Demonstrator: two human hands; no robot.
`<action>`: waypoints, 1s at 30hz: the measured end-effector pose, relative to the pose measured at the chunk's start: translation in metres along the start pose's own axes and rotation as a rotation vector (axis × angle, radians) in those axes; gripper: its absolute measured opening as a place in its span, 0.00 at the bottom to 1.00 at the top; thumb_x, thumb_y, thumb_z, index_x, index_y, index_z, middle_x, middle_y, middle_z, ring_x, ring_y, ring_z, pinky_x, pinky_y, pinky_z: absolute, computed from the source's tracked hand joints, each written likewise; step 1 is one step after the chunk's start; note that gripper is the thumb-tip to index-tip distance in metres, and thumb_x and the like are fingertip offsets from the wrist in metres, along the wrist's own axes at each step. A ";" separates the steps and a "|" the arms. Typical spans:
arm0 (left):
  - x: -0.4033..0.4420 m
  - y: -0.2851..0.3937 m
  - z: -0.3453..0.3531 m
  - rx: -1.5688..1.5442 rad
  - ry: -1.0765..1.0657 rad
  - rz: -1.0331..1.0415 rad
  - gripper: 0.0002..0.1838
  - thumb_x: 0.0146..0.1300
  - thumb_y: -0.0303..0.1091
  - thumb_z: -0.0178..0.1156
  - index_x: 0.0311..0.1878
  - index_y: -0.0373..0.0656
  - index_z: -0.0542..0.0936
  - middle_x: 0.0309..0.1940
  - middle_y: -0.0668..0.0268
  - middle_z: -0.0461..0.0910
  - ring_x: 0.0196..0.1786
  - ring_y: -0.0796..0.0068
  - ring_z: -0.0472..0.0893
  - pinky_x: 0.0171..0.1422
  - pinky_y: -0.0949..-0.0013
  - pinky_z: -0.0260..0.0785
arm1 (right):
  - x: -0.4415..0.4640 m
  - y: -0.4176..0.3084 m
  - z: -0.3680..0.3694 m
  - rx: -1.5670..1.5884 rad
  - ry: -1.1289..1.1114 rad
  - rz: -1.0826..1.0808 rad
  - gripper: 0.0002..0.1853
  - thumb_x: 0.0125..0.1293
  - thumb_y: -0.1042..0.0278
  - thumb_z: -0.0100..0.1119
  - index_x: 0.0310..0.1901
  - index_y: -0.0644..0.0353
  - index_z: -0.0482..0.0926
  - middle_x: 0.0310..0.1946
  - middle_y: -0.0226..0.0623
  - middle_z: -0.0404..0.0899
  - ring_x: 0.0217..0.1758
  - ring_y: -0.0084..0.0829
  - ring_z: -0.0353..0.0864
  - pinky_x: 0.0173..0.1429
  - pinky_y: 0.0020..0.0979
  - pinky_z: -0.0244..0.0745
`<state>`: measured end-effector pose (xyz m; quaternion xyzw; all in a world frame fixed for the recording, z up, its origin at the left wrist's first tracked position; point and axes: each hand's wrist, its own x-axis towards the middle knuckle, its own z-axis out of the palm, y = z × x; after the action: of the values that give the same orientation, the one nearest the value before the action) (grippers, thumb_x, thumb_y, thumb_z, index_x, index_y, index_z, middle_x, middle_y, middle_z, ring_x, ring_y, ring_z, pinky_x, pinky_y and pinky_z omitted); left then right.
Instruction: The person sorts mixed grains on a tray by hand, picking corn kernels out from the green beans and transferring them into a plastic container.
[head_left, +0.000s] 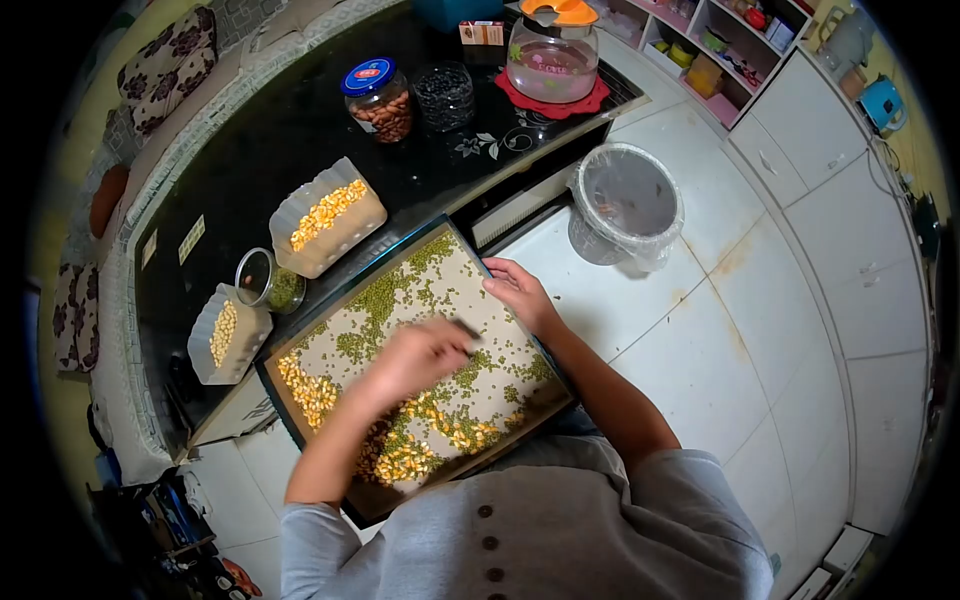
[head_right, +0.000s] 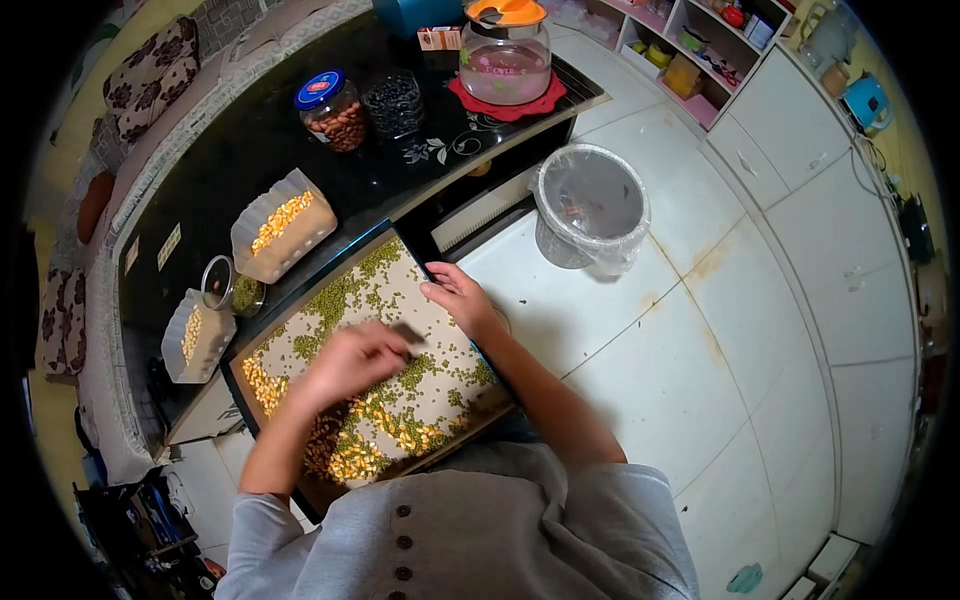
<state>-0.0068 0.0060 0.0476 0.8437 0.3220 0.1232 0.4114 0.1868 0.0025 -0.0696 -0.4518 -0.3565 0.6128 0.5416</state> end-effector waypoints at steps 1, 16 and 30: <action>-0.004 0.003 0.021 -0.047 -0.120 0.015 0.11 0.49 0.25 0.64 0.38 0.41 0.80 0.31 0.64 0.79 0.33 0.72 0.80 0.38 0.71 0.74 | 0.000 0.001 0.000 -0.007 -0.003 -0.019 0.25 0.60 0.64 0.59 0.56 0.66 0.67 0.51 0.46 0.70 0.56 0.31 0.68 0.59 0.28 0.63; -0.034 -0.008 0.098 0.108 -0.364 0.111 0.09 0.50 0.24 0.60 0.37 0.40 0.77 0.32 0.61 0.75 0.38 0.59 0.77 0.43 0.62 0.72 | -0.002 -0.001 0.003 0.029 -0.001 -0.046 0.23 0.60 0.66 0.60 0.54 0.66 0.68 0.48 0.42 0.72 0.52 0.27 0.70 0.56 0.26 0.65; -0.029 -0.010 0.081 -0.016 -0.229 0.096 0.06 0.50 0.22 0.57 0.33 0.40 0.77 0.32 0.62 0.77 0.33 0.63 0.79 0.37 0.68 0.73 | -0.002 -0.001 0.002 -0.033 -0.005 -0.042 0.21 0.63 0.68 0.54 0.56 0.66 0.66 0.47 0.38 0.72 0.50 0.23 0.71 0.56 0.25 0.65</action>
<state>0.0046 -0.0578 -0.0098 0.8635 0.2311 0.0483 0.4456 0.1848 0.0013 -0.0679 -0.4515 -0.3774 0.5964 0.5459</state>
